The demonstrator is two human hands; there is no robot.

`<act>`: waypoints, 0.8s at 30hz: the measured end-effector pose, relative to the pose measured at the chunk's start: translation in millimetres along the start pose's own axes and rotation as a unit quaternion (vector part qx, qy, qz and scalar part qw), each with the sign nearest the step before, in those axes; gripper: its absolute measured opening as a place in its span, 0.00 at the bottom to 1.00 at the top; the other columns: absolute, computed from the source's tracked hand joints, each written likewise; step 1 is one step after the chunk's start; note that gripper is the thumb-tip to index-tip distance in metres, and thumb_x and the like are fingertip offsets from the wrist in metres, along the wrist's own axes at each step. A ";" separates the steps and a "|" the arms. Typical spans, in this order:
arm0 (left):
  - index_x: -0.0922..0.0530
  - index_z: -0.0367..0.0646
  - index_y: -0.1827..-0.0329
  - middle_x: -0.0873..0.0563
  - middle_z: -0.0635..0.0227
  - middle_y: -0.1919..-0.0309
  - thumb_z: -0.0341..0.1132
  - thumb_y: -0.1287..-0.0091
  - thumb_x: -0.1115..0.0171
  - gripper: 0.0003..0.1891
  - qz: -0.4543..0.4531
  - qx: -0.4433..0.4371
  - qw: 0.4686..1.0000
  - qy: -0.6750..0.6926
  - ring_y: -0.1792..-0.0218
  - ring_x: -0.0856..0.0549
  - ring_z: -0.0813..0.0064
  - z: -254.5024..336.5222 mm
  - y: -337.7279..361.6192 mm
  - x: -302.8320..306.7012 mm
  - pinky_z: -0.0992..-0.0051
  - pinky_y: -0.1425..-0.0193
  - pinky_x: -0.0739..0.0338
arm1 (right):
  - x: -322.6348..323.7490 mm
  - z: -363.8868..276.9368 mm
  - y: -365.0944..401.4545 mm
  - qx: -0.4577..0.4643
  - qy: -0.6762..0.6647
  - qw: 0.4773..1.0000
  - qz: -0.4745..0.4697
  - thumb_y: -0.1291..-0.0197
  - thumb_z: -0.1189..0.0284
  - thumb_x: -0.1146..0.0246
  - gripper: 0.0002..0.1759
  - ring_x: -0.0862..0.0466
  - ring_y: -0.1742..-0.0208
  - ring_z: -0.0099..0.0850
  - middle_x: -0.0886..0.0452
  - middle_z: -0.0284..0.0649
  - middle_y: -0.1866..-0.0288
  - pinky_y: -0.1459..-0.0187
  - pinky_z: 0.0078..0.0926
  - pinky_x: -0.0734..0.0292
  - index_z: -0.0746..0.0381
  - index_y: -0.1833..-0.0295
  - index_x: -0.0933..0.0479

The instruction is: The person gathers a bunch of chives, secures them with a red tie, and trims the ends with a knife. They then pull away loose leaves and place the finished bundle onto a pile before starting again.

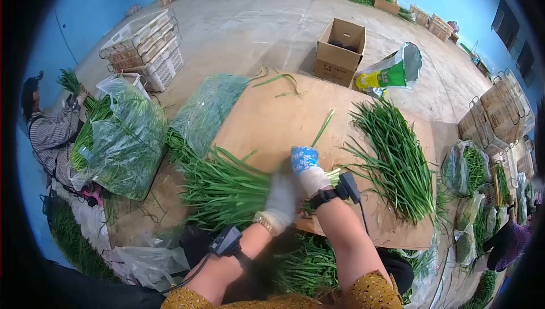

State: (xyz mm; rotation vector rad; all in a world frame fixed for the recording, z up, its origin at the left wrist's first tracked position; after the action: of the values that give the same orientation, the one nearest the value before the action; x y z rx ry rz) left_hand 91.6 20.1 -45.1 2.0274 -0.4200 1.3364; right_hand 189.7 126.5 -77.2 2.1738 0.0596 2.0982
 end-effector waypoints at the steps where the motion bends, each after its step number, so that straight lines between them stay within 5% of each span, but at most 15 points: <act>1: 0.39 0.37 0.30 0.37 0.48 0.32 0.67 0.46 0.42 0.49 0.011 0.002 1.000 -0.001 0.31 0.41 0.51 1.2 -2.2 -8.0 0.48 0.26 0.61 | -5.6 0.9 -6.5 0.017 0.021 0.999 -0.024 0.42 0.69 0.43 0.12 0.14 0.57 0.38 0.14 0.40 0.60 0.59 0.36 0.19 0.54 0.55 0.17; 4: 0.40 0.39 0.29 0.34 0.48 0.36 0.63 0.46 0.39 0.48 0.074 0.003 0.996 0.056 0.32 0.39 0.51 1.9 -3.5 -13.3 0.47 0.27 0.60 | -8.0 12.0 -12.7 0.058 0.078 0.992 -0.077 0.42 0.68 0.44 0.10 0.14 0.58 0.37 0.14 0.38 0.62 0.61 0.37 0.20 0.52 0.60 0.17; 7: 0.42 0.40 0.29 0.31 0.50 0.40 0.60 0.48 0.35 0.48 0.140 -0.011 0.986 0.086 0.36 0.35 0.53 -3.4 7.1 1.8 0.46 0.27 0.59 | 21.3 53.9 -7.0 -0.032 -0.088 0.977 0.194 0.46 0.69 0.43 0.06 0.15 0.65 0.37 0.17 0.41 0.72 0.65 0.38 0.21 0.55 0.72 0.23; 8: 0.45 0.41 0.28 0.29 0.53 0.43 0.59 0.50 0.32 0.51 0.157 -0.010 0.985 0.071 0.40 0.32 0.55 -2.5 9.5 1.2 0.45 0.28 0.57 | 9.4 86.4 -7.4 -0.019 0.021 0.921 0.389 0.44 0.68 0.45 0.08 0.16 0.67 0.35 0.19 0.42 0.74 0.66 0.37 0.23 0.55 0.73 0.25; 10: 0.46 0.41 0.28 0.29 0.53 0.42 0.60 0.51 0.33 0.52 0.131 -0.011 0.987 0.096 0.39 0.32 0.56 -3.5 13.1 6.7 0.45 0.28 0.57 | 99.1 114.8 43.1 0.039 -0.168 0.880 0.443 0.44 0.67 0.39 0.06 0.20 0.73 0.34 0.20 0.41 0.75 0.71 0.33 0.27 0.58 0.66 0.22; 11: 0.46 0.41 0.28 0.29 0.53 0.42 0.61 0.52 0.33 0.53 0.121 -0.011 0.987 0.105 0.39 0.33 0.56 -6.6 12.2 10.9 0.44 0.28 0.57 | 126.7 125.8 72.2 -0.070 -0.418 0.850 0.311 0.46 0.70 0.35 0.06 0.23 0.77 0.28 0.19 0.38 0.74 0.74 0.26 0.29 0.60 0.64 0.21; 15: 0.48 0.41 0.27 0.29 0.54 0.41 0.66 0.52 0.35 0.56 0.087 -0.019 0.989 0.117 0.37 0.32 0.58 -9.9 -2.2 1.9 0.46 0.28 0.56 | 163.3 121.8 216.2 -0.019 -0.656 0.748 0.101 0.45 0.78 0.37 0.01 0.23 0.78 0.21 0.20 0.33 0.76 0.74 0.15 0.29 0.62 0.68 0.20; 16: 0.48 0.41 0.27 0.29 0.54 0.41 0.67 0.53 0.35 0.56 0.065 -0.022 0.988 0.136 0.37 0.31 0.58 -13.5 -1.2 8.7 0.46 0.28 0.56 | 167.5 103.9 249.9 -0.007 -0.504 0.864 -0.007 0.46 0.76 0.36 0.04 0.20 0.76 0.24 0.18 0.36 0.73 0.71 0.18 0.25 0.63 0.63 0.20; 17: 0.49 0.41 0.27 0.29 0.54 0.40 0.68 0.53 0.36 0.57 0.044 -0.026 0.987 0.155 0.37 0.30 0.58 -16.6 -1.1 13.2 0.47 0.28 0.56 | 146.6 92.9 277.0 0.075 -0.436 0.887 -0.133 0.46 0.74 0.37 0.08 0.19 0.66 0.27 0.17 0.39 0.66 0.62 0.23 0.25 0.63 0.60 0.19; 18: 0.49 0.41 0.27 0.28 0.53 0.40 0.68 0.55 0.35 0.58 0.043 -0.030 0.988 0.144 0.39 0.28 0.57 -18.4 -3.1 12.8 0.49 0.27 0.55 | 126.4 82.2 305.7 0.171 -0.364 0.883 -0.244 0.46 0.72 0.38 0.11 0.17 0.56 0.30 0.16 0.42 0.59 0.53 0.28 0.24 0.64 0.58 0.19; 19: 0.49 0.41 0.27 0.28 0.53 0.40 0.68 0.55 0.35 0.59 0.040 -0.030 0.987 0.152 0.39 0.27 0.57 -19.2 -3.8 11.7 0.49 0.27 0.55 | 106.0 70.9 326.4 0.171 -0.431 0.782 -0.417 0.46 0.70 0.37 0.18 0.17 0.52 0.36 0.17 0.46 0.55 0.51 0.28 0.24 0.64 0.50 0.21; 20: 0.49 0.41 0.27 0.28 0.53 0.40 0.69 0.56 0.34 0.59 0.039 -0.031 0.986 0.158 0.39 0.27 0.57 -19.3 -3.6 13.3 0.49 0.28 0.55 | 45.3 79.9 360.4 0.189 -0.473 0.770 -0.385 0.48 0.71 0.36 0.20 0.17 0.55 0.38 0.16 0.46 0.56 0.54 0.30 0.23 0.63 0.48 0.22; 22: 0.49 0.41 0.26 0.27 0.53 0.40 0.69 0.56 0.34 0.60 0.028 -0.030 0.984 0.172 0.39 0.27 0.57 -18.1 -1.6 18.9 0.49 0.27 0.56 | -0.2 75.9 369.8 0.249 -0.310 0.862 -0.314 0.50 0.72 0.35 0.23 0.17 0.60 0.42 0.17 0.46 0.58 0.60 0.34 0.22 0.61 0.45 0.24; 23: 0.49 0.41 0.26 0.27 0.53 0.40 0.69 0.56 0.33 0.60 0.043 -0.028 0.985 0.164 0.39 0.27 0.57 -15.6 0.0 16.8 0.49 0.27 0.55 | 9.8 55.8 340.7 0.277 -0.091 0.921 -0.260 0.51 0.73 0.34 0.24 0.17 0.62 0.45 0.17 0.46 0.59 0.62 0.36 0.21 0.60 0.44 0.25; 24: 0.49 0.41 0.26 0.27 0.53 0.40 0.68 0.56 0.33 0.60 0.057 -0.025 0.986 0.155 0.39 0.27 0.57 -13.7 0.1 12.9 0.49 0.27 0.55 | 26.9 45.6 309.1 0.244 -0.180 0.946 -0.114 0.51 0.74 0.35 0.24 0.18 0.63 0.46 0.17 0.46 0.60 0.63 0.37 0.22 0.58 0.45 0.25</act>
State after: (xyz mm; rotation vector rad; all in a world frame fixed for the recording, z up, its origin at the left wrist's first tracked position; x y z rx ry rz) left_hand 87.6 30.5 -29.9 1.7366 -0.4272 1.6625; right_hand 219.2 -179.8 -17.0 2.6244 0.8324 1.6552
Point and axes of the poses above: each hand's wrist, its own y-axis away from the middle knuckle, its own x-axis out of the back of the hand, z = x × y, the point moved 2 cm from there along -y, towards the middle knuckle
